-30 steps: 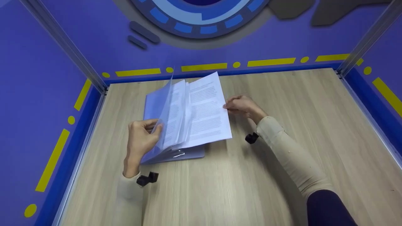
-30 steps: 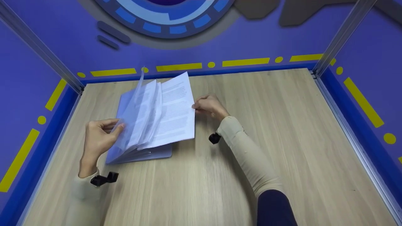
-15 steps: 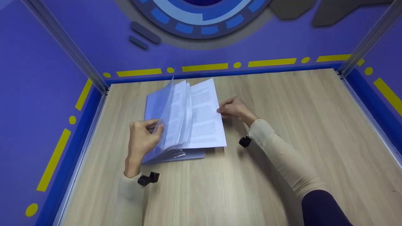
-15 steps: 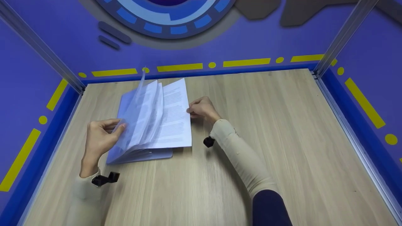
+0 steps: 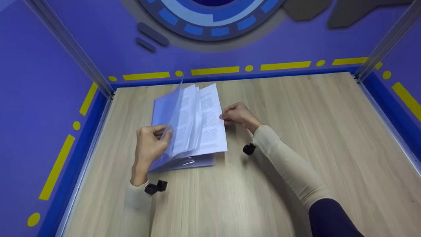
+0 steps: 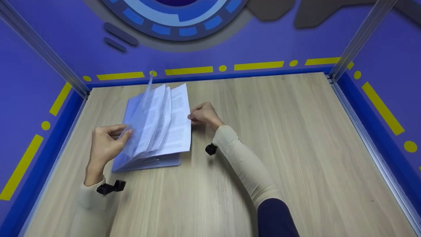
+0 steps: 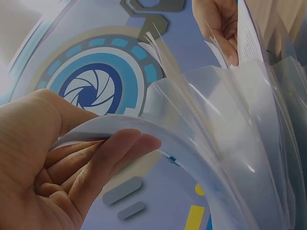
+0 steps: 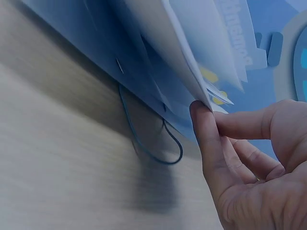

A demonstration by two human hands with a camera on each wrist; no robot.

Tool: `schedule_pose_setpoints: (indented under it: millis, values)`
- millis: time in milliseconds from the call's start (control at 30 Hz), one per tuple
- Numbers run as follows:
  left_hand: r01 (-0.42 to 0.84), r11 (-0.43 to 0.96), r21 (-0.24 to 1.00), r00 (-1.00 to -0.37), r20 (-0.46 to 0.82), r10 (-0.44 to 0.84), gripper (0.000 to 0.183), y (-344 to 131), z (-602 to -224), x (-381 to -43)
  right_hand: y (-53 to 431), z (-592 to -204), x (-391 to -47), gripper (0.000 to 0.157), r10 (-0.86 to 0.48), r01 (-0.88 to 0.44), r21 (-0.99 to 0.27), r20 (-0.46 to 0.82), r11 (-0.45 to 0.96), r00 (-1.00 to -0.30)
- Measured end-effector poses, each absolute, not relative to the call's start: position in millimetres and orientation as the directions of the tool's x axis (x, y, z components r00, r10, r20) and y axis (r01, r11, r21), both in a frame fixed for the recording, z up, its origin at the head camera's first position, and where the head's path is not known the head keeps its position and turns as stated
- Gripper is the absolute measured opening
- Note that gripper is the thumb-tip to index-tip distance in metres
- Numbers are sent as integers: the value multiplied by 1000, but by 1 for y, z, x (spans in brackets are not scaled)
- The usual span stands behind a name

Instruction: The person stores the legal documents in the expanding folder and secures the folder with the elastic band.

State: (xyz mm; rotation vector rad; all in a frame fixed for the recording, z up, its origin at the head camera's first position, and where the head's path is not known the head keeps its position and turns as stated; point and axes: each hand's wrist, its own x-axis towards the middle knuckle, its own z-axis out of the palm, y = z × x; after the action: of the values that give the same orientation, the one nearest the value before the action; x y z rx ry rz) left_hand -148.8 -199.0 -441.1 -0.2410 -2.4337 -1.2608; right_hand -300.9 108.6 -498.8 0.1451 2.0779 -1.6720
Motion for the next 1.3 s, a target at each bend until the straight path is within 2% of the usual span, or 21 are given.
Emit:
schedule_pose_setpoints:
  millis: [1300]
  values:
    - [336, 588, 736, -905, 425, -15, 17, -199, -443, -149, 64, -507, -292, 16, -247, 371, -920, -392, 126, -886]
